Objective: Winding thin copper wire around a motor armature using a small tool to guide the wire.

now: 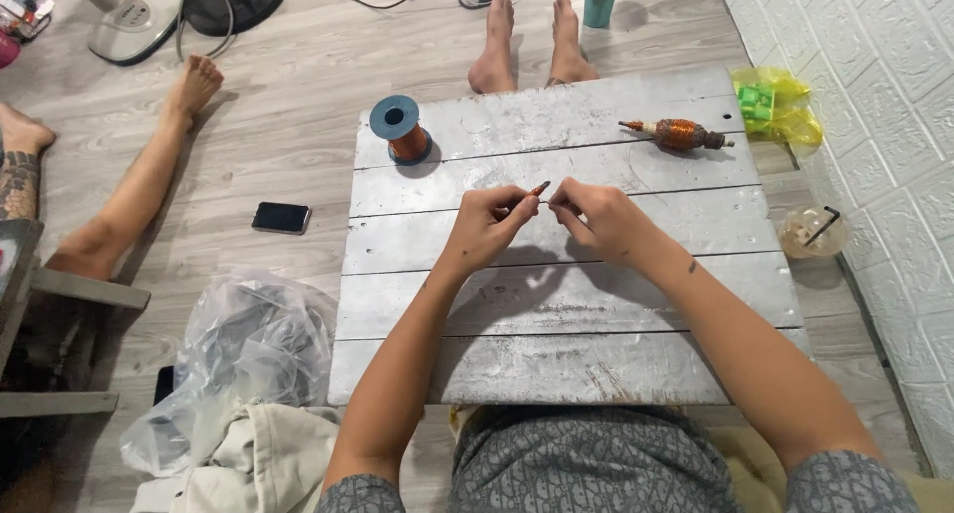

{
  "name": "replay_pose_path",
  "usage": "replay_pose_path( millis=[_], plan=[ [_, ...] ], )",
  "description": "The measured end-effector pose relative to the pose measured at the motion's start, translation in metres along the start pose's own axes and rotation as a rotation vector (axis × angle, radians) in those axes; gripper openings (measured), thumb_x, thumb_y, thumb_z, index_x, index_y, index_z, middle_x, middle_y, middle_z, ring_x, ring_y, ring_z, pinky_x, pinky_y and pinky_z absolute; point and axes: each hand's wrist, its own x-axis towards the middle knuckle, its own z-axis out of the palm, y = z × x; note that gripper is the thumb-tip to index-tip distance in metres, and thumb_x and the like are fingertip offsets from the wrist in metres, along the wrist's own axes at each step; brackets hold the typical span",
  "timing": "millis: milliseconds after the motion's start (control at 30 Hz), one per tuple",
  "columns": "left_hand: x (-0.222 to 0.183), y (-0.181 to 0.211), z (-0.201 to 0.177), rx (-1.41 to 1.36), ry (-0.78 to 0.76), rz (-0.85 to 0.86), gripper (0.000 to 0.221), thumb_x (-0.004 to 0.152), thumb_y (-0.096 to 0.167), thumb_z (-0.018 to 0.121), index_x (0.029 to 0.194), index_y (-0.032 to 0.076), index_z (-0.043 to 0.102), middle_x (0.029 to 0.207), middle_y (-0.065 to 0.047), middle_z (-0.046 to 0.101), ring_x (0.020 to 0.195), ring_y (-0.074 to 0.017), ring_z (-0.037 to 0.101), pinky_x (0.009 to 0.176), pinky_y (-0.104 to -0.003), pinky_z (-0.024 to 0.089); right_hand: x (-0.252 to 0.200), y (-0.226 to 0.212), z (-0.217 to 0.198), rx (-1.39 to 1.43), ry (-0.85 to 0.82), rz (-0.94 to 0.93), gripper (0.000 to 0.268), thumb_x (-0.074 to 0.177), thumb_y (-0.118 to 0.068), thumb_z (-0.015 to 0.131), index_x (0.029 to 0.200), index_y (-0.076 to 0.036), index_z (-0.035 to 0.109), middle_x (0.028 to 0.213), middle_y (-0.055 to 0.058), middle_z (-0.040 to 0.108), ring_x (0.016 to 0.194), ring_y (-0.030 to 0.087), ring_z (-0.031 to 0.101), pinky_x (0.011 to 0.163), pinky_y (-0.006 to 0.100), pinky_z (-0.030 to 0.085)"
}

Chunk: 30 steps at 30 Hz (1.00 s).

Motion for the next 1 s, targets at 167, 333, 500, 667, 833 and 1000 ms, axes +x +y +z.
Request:
replay_pose_path(
  millis=[167, 333, 500, 667, 833, 1000],
  plan=[
    [-0.006, 0.020, -0.005, 0.032, -0.227, 0.031, 0.023, 0.109, 0.027, 0.073, 0.101, 0.010, 0.087, 0.066, -0.009, 0.072, 0.062, -0.0103, 0.061, 0.058, -0.028, 0.056, 0.002, 0.012, -0.010, 0.117, -0.011, -0.074, 0.005, 0.108, -0.009, 0.069, 0.108, -0.009, 0.064, 0.082, 0.012, 0.075, 0.079, 0.033, 0.077, 0.076, 0.046, 0.062],
    [-0.005, 0.037, 0.005, 0.322, -0.382, 0.090, 0.026, 0.106, 0.015, 0.070, 0.102, -0.006, 0.084, 0.072, -0.027, 0.077, 0.059, -0.0378, 0.072, 0.057, -0.042, 0.058, 0.004, 0.015, -0.015, -0.093, 0.034, -0.214, 0.009, 0.105, -0.005, 0.075, 0.103, -0.009, 0.068, 0.085, 0.009, 0.073, 0.081, 0.029, 0.076, 0.077, 0.042, 0.062],
    [0.001, -0.002, 0.007, 0.547, -0.255, 0.037, 0.025, 0.111, 0.019, 0.065, 0.113, 0.000, 0.081, 0.081, -0.024, 0.079, 0.075, -0.0476, 0.079, 0.067, -0.052, 0.063, 0.003, 0.023, -0.002, -0.227, -0.009, -0.269, 0.011, 0.103, -0.013, 0.079, 0.100, -0.011, 0.069, 0.086, 0.002, 0.072, 0.081, 0.023, 0.074, 0.079, 0.037, 0.061],
    [0.004, -0.016, -0.004, 0.367, -0.171, 0.061, 0.017, 0.112, 0.016, 0.069, 0.117, 0.003, 0.079, 0.075, -0.014, 0.078, 0.061, -0.0292, 0.075, 0.062, -0.035, 0.058, -0.001, 0.026, 0.004, -0.166, -0.048, -0.174, 0.012, 0.104, -0.014, 0.077, 0.099, -0.012, 0.066, 0.076, 0.002, 0.068, 0.074, 0.025, 0.074, 0.078, 0.039, 0.061],
    [0.003, 0.003, -0.003, 0.163, -0.127, 0.033, 0.013, 0.112, 0.015, 0.071, 0.120, 0.006, 0.078, 0.072, -0.008, 0.079, 0.051, -0.0166, 0.069, 0.057, -0.026, 0.055, -0.001, 0.028, 0.003, -0.018, -0.058, -0.121, 0.009, 0.106, -0.013, 0.072, 0.104, -0.010, 0.063, 0.073, 0.008, 0.067, 0.073, 0.032, 0.072, 0.075, 0.045, 0.060],
    [-0.002, 0.012, -0.009, 0.093, -0.331, 0.041, 0.014, 0.109, 0.011, 0.071, 0.109, 0.006, 0.085, 0.069, -0.010, 0.078, 0.053, -0.0145, 0.060, 0.053, -0.027, 0.049, -0.001, 0.035, 0.006, 0.147, -0.025, -0.159, 0.008, 0.104, -0.005, 0.073, 0.103, -0.010, 0.067, 0.083, 0.009, 0.072, 0.079, 0.032, 0.074, 0.080, 0.042, 0.061]
  ],
)
